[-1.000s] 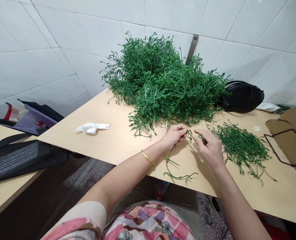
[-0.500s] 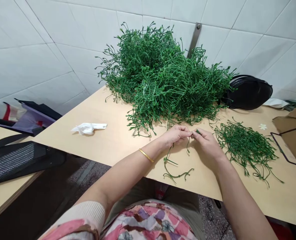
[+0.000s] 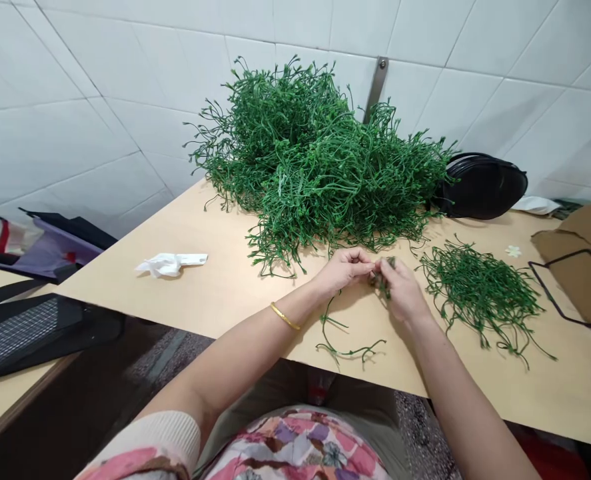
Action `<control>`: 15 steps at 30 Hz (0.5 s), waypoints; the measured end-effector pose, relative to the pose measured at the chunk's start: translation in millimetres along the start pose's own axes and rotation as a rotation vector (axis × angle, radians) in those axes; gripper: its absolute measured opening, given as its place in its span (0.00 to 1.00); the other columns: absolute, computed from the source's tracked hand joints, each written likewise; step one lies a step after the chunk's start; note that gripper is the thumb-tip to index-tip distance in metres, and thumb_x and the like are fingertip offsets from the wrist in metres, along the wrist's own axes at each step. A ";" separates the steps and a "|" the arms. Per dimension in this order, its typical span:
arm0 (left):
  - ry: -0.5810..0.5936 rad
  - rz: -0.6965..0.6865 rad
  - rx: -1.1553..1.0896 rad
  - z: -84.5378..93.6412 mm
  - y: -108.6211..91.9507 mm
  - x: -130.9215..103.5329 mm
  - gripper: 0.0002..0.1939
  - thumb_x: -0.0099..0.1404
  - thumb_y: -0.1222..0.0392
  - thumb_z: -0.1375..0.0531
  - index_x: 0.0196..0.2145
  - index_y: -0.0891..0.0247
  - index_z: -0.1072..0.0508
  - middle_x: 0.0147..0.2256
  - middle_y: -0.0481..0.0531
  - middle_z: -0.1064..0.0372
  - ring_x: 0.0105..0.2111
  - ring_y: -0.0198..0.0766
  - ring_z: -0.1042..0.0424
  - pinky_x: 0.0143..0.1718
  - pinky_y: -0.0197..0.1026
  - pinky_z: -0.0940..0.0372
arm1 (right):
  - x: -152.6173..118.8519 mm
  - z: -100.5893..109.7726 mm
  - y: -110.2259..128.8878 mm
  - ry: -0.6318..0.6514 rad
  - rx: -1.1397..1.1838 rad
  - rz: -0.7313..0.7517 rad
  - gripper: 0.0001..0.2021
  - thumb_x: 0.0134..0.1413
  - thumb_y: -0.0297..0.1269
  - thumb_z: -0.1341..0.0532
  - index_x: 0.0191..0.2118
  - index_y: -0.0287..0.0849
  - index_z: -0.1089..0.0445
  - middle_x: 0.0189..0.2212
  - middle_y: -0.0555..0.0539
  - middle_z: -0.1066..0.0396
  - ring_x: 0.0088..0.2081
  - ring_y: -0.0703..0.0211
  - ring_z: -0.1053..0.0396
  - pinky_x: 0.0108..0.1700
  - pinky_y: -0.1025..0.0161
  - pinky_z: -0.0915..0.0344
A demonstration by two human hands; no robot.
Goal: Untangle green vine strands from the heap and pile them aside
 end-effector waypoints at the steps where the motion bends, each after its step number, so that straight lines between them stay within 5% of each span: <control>1: 0.012 -0.027 0.021 -2.3 -0.8 -1.1 0.12 0.52 0.61 0.37 0.23 0.66 0.39 0.16 0.42 0.42 0.14 0.24 0.44 0.17 0.30 0.50 | -0.7 -6.8 -4.2 0.033 0.004 -0.036 0.16 0.45 0.51 0.39 0.28 0.43 0.38 0.21 0.53 0.34 0.23 0.66 0.37 0.25 0.67 0.39; 4: 0.022 -0.087 0.157 -4.5 -1.7 -1.4 0.10 0.55 0.60 0.41 0.23 0.65 0.39 0.16 0.44 0.39 0.17 0.30 0.36 0.22 0.34 0.43 | -3.0 -15.5 -11.4 0.131 -0.014 -0.147 0.15 0.46 0.50 0.41 0.28 0.43 0.41 0.18 0.56 0.38 0.17 0.69 0.45 0.18 0.69 0.47; 9: -0.107 -0.130 0.409 7.8 -3.8 4.3 0.09 0.54 0.64 0.42 0.19 0.67 0.37 0.17 0.44 0.40 0.19 0.26 0.42 0.24 0.32 0.47 | -5.7 -12.6 -9.4 0.243 -0.110 -0.217 0.14 0.46 0.49 0.42 0.27 0.43 0.42 0.15 0.60 0.48 0.14 0.72 0.57 0.17 0.69 0.56; 15: 0.084 0.027 0.491 3.1 2.4 1.0 0.11 0.53 0.63 0.41 0.17 0.67 0.36 0.14 0.42 0.47 0.16 0.24 0.51 0.18 0.32 0.58 | -16.9 -1.7 15.0 0.387 -0.829 0.218 0.10 0.50 0.38 0.46 0.21 0.42 0.37 0.18 0.52 0.37 0.23 0.65 0.44 0.26 0.65 0.49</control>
Point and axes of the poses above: each hand's wrist, its own x-axis towards the middle knuckle, its own z-axis out of the back of the hand, y = z × x, the point moved 6 cm from there along x, towards the middle knuckle
